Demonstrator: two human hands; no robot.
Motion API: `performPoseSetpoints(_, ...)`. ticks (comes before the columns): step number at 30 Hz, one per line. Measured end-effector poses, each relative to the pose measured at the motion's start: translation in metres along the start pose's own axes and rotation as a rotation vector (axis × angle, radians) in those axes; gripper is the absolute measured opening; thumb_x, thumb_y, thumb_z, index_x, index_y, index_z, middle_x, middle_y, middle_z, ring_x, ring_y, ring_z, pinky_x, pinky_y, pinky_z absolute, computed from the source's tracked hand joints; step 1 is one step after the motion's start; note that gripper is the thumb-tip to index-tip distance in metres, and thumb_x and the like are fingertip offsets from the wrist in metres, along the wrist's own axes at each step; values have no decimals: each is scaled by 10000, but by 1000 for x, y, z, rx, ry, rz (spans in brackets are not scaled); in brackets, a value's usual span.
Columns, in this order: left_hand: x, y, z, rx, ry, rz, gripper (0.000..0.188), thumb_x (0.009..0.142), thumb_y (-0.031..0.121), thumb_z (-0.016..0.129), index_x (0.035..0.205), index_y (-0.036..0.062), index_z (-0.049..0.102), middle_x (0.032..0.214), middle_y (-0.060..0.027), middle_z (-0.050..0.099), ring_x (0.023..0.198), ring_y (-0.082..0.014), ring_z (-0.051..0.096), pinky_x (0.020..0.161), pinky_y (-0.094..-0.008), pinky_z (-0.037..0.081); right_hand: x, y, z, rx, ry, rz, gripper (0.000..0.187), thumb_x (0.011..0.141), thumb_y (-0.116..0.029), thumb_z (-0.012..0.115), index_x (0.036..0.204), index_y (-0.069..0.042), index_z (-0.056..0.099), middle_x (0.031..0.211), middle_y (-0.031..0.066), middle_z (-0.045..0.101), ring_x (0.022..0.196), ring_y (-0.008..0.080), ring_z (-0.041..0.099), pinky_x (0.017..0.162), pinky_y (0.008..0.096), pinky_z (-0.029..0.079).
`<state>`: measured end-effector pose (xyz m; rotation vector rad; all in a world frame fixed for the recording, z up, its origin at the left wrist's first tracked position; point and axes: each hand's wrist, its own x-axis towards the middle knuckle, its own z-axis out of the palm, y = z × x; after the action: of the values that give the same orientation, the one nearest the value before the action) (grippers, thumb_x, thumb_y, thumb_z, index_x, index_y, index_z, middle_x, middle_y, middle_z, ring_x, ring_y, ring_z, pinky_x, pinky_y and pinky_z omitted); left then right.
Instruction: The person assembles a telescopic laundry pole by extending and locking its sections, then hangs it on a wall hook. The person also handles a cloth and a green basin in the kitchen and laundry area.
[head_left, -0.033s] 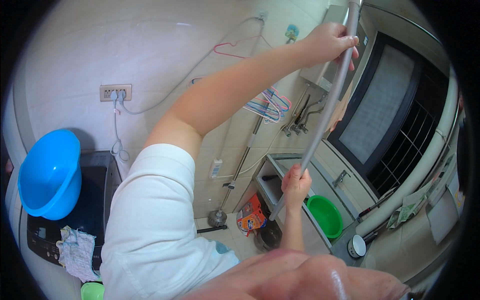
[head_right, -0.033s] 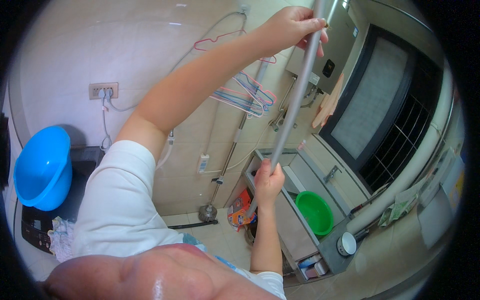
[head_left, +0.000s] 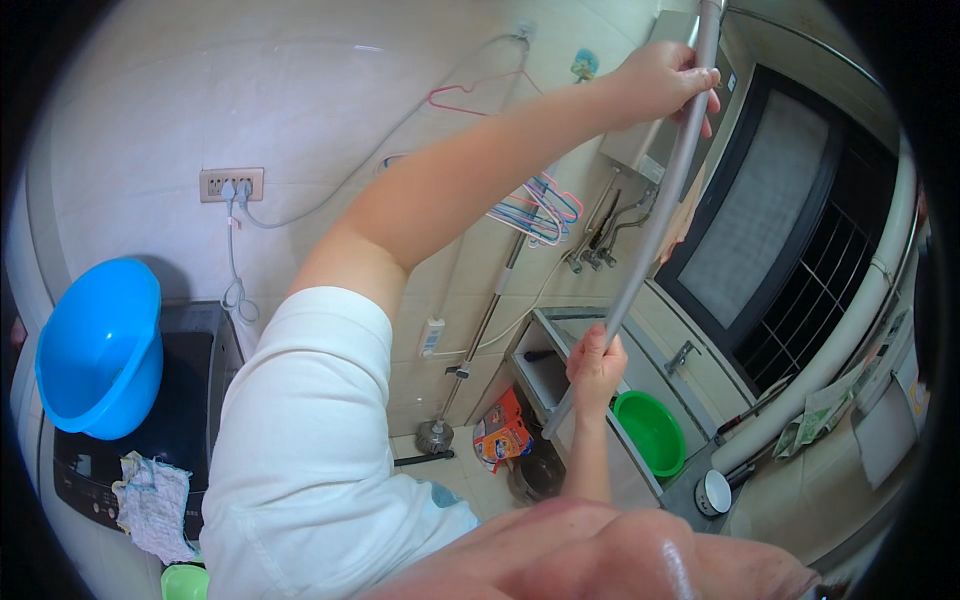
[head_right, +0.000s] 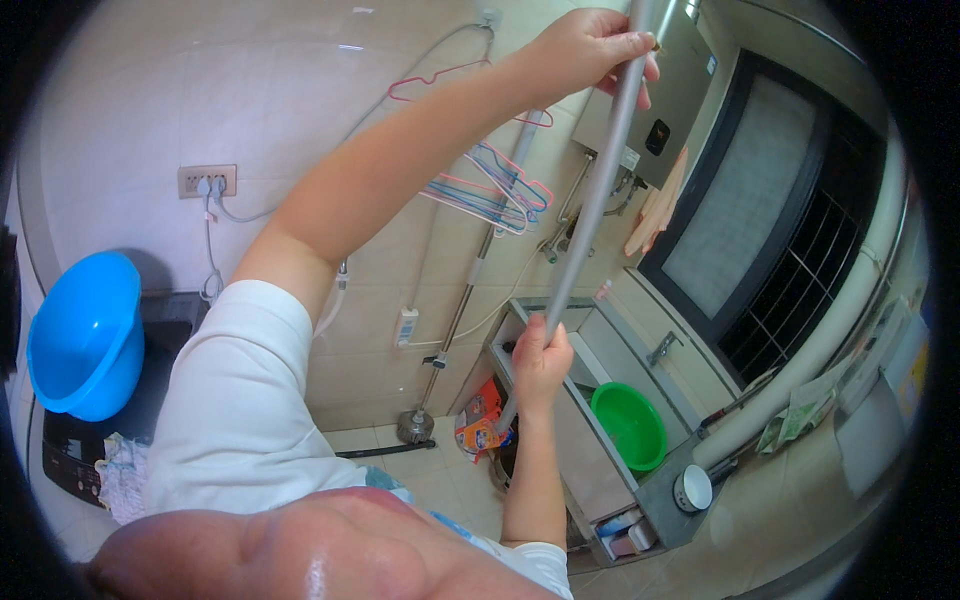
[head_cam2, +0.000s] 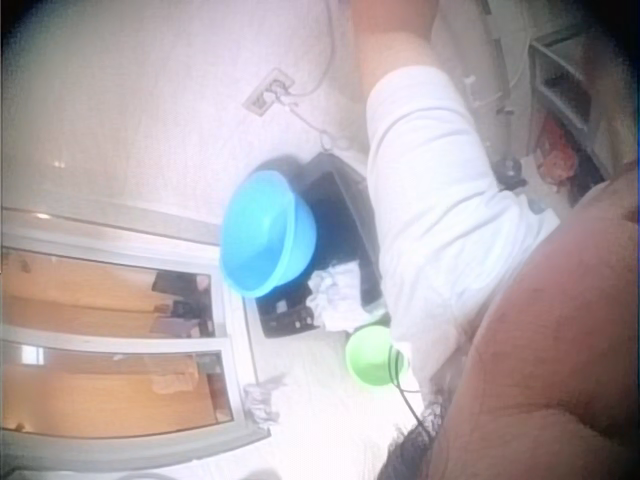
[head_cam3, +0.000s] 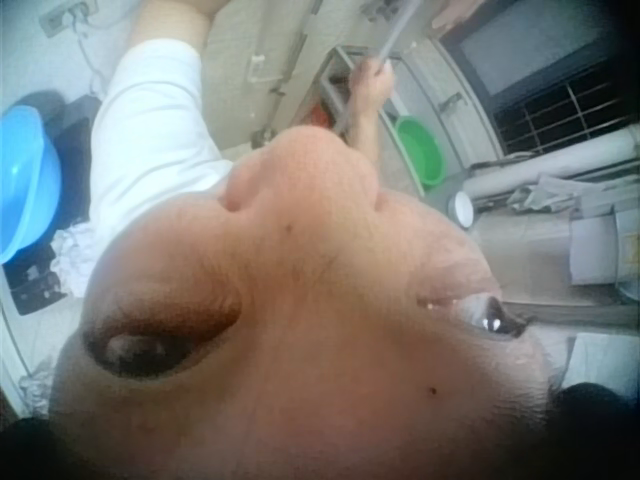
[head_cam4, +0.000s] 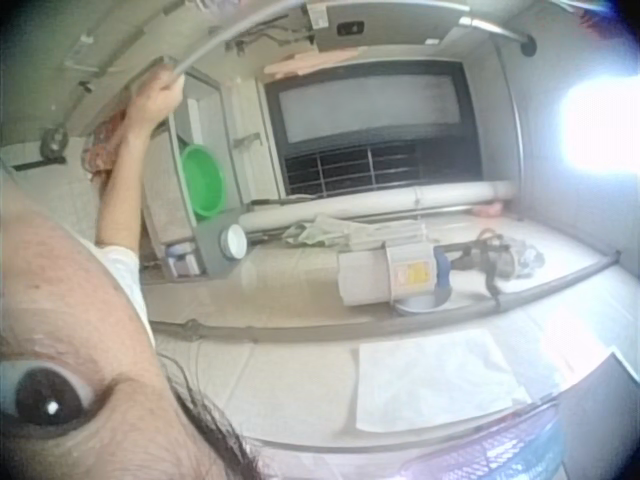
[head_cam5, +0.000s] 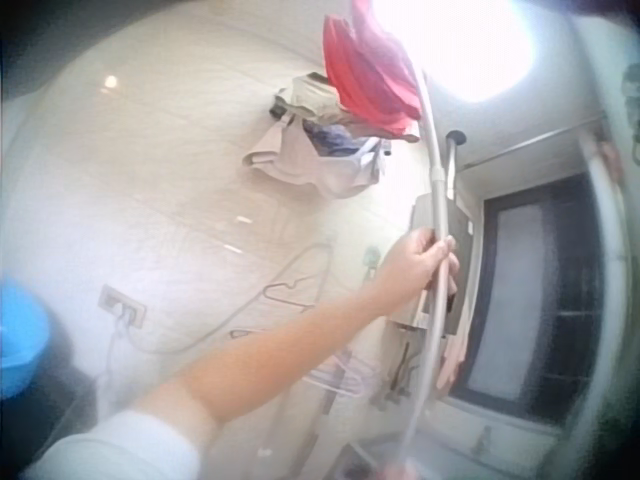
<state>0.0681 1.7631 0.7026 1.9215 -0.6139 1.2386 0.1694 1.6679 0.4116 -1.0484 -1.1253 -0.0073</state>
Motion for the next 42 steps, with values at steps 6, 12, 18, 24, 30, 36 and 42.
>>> performPoseSetpoints(6,29,6,-5,-8,33,57,257,936,181,469,1047,-50,483,857,-134,647,694,-240,673,666,-326,541,26,-22,-10,102,-59,49,389,914,-400,541,701,-98,418,516,-40,406,424,42,379,379,199,279)
performPoseSetpoints(12,42,24,-14,-90,47,91,253,937,223,454,1033,-4,513,829,-102,600,620,-198,621,562,-315,522,47,-33,-19,77,-64,16,362,912,-385,551,718,-97,449,529,-41,418,431,42,384,390,200,284)
performPoseSetpoints(18,30,20,-17,-93,85,141,249,937,191,461,1017,-41,500,834,-128,633,680,-232,659,607,-334,539,48,-31,-28,-10,-55,0,342,914,-364,551,724,-91,473,532,-45,416,458,37,402,409,197,295)
performPoseSetpoints(24,18,12,-14,-41,-29,17,263,931,177,491,1043,-61,487,897,-151,654,763,-254,674,677,-364,570,22,-16,-25,-43,-6,80,372,908,-393,550,713,-88,466,516,-39,412,431,46,388,387,204,277)
performPoseSetpoints(30,48,16,-8,-26,-8,37,258,921,162,500,1036,-68,484,859,-150,659,731,-241,677,684,-372,575,46,-29,-36,47,-45,26,406,901,-425,551,697,-93,437,512,-36,407,415,46,377,367,204,261)
performPoseSetpoints(36,95,29,-7,-73,28,94,243,914,212,479,899,-24,534,704,-107,603,579,-231,637,479,-312,519,87,-64,-45,-23,-56,-49,432,905,-460,524,678,-106,425,499,-36,399,406,43,369,356,210,251)
performPoseSetpoints(42,126,44,-12,-43,88,116,206,916,222,484,977,27,513,753,-86,612,597,-227,638,528,-370,533,125,-78,-51,-134,19,-173,444,902,-477,521,666,-112,430,481,-42,395,399,41,369,365,213,266)
